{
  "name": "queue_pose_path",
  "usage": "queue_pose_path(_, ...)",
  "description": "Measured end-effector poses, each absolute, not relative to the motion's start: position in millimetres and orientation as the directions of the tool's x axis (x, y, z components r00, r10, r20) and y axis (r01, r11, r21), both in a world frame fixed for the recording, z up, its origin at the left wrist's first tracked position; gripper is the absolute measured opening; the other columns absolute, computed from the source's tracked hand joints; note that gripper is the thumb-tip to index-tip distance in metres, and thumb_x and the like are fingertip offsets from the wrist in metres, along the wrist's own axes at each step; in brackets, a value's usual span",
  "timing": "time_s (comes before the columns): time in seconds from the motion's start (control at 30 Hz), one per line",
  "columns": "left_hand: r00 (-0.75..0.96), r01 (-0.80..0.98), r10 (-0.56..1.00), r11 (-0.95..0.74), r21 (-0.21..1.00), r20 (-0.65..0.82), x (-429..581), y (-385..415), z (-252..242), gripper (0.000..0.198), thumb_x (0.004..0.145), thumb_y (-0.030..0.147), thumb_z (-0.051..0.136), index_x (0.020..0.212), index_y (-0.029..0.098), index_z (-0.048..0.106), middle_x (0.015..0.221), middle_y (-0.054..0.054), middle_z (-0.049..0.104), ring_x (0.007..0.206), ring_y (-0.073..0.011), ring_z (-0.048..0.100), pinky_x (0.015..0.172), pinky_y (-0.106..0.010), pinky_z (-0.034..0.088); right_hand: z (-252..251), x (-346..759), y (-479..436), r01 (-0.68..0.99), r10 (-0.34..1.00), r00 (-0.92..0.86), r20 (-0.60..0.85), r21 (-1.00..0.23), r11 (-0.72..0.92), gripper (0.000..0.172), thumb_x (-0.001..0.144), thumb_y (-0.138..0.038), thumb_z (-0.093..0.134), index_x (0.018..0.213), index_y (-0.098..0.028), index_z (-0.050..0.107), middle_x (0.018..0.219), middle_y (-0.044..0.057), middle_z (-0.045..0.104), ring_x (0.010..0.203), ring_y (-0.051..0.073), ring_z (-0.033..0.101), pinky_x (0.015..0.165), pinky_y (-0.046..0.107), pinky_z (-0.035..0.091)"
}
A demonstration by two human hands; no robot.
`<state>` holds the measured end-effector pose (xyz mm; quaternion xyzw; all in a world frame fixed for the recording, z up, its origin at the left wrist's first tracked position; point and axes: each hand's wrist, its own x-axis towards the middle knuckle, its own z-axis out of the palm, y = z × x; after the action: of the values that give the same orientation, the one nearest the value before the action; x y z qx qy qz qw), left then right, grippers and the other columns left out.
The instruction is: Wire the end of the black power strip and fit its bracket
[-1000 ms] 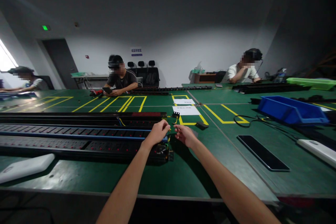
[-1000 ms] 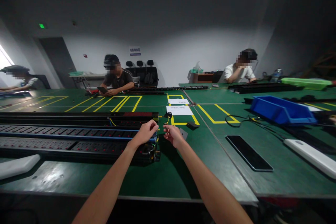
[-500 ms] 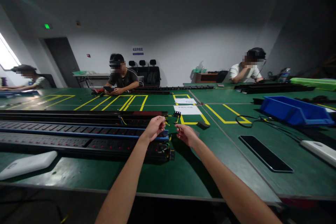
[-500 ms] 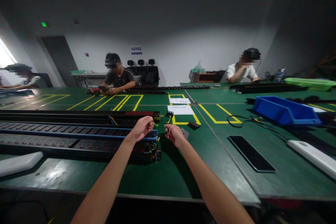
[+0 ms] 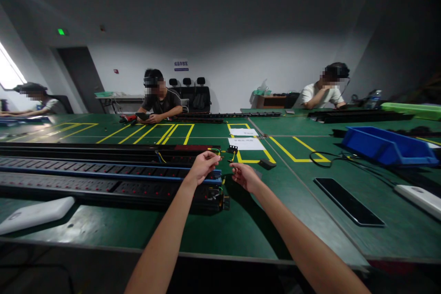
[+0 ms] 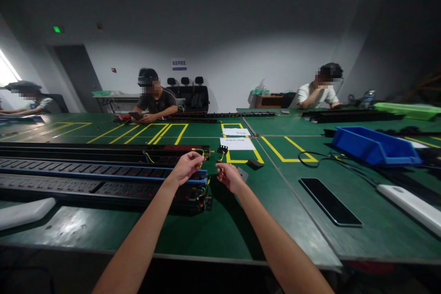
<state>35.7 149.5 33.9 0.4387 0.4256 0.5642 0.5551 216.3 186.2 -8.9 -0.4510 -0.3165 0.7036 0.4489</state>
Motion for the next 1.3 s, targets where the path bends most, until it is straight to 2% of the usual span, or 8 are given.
queue_pose_path(0.13,-0.017,-0.278,1.000,-0.017,0.960,0.012,36,151,32,0.037,0.059,0.023,0.091,0.079,0.013,0.062,0.073,0.001,0.066,0.065,-0.0055,0.061,0.061,-0.016,0.049,-10,216,185,-0.347,0.921,-0.201,-0.333,-0.855,-0.385,0.003,0.082,-0.014,0.067,0.079,-0.015,0.065,0.056,-0.003,0.057,0.043,0.006,0.049,0.044,0.016,0.046)
queue_pose_path(0.37,-0.039,-0.287,0.998,0.031,0.957,-0.045,37,151,33,0.031,0.068,0.018,0.084,0.088,0.014,0.061,0.086,-0.007,0.073,0.069,-0.0085,0.066,0.061,-0.018,0.051,-8,214,184,-0.336,0.925,-0.206,-0.320,-0.864,-0.374,0.005,0.083,-0.013,0.066,0.078,-0.015,0.064,0.056,-0.004,0.055,0.042,0.005,0.045,0.044,0.016,0.044)
queue_pose_path(0.53,-0.053,-0.187,0.999,-0.018,0.982,0.008,39,149,33,0.027,0.065,0.015,0.082,0.082,0.014,0.061,0.083,-0.005,0.072,0.069,-0.0083,0.065,0.062,-0.018,0.050,-7,212,183,-0.331,0.925,-0.199,-0.323,-0.867,-0.374,0.008,0.082,-0.011,0.065,0.076,-0.015,0.063,0.054,-0.004,0.053,0.042,0.006,0.045,0.044,0.017,0.043)
queue_pose_path(0.73,0.029,-0.115,0.995,-0.087,0.990,0.091,39,146,31,0.030,0.061,0.019,0.084,0.083,0.013,0.065,0.089,-0.005,0.072,0.077,-0.0105,0.065,0.072,-0.023,0.051,-8,212,183,-0.334,0.927,-0.204,-0.313,-0.868,-0.367,0.009,0.084,-0.010,0.062,0.075,-0.015,0.063,0.053,-0.005,0.053,0.041,0.006,0.045,0.044,0.017,0.043)
queue_pose_path(0.93,0.072,0.067,0.978,-0.199,0.978,0.194,36,147,31,0.027,0.063,0.023,0.082,0.082,0.013,0.067,0.080,-0.004,0.070,0.075,-0.0129,0.064,0.073,-0.025,0.050,-10,212,185,-0.342,0.930,-0.205,-0.304,-0.869,-0.359,0.010,0.082,-0.011,0.064,0.074,-0.015,0.061,0.053,-0.005,0.053,0.041,0.006,0.046,0.045,0.018,0.043)
queue_pose_path(1.13,0.164,0.208,0.956,-0.275,0.939,0.244,33,145,36,0.028,0.068,0.029,0.079,0.086,0.014,0.064,0.080,-0.003,0.070,0.074,-0.0131,0.065,0.071,-0.025,0.050,-9,212,186,-0.334,0.929,-0.211,-0.304,-0.871,-0.361,0.006,0.082,-0.012,0.064,0.076,-0.015,0.063,0.054,-0.005,0.054,0.041,0.006,0.046,0.046,0.018,0.044)
queue_pose_path(1.3,0.153,0.478,0.934,-0.355,0.803,0.322,28,147,32,0.028,0.071,0.033,0.076,0.090,0.014,0.068,0.082,-0.005,0.073,0.068,-0.0142,0.064,0.062,-0.024,0.047,-9,212,187,-0.327,0.927,-0.196,-0.319,-0.870,-0.368,0.005,0.083,-0.012,0.064,0.079,-0.015,0.065,0.056,-0.004,0.056,0.042,0.006,0.047,0.046,0.018,0.045)
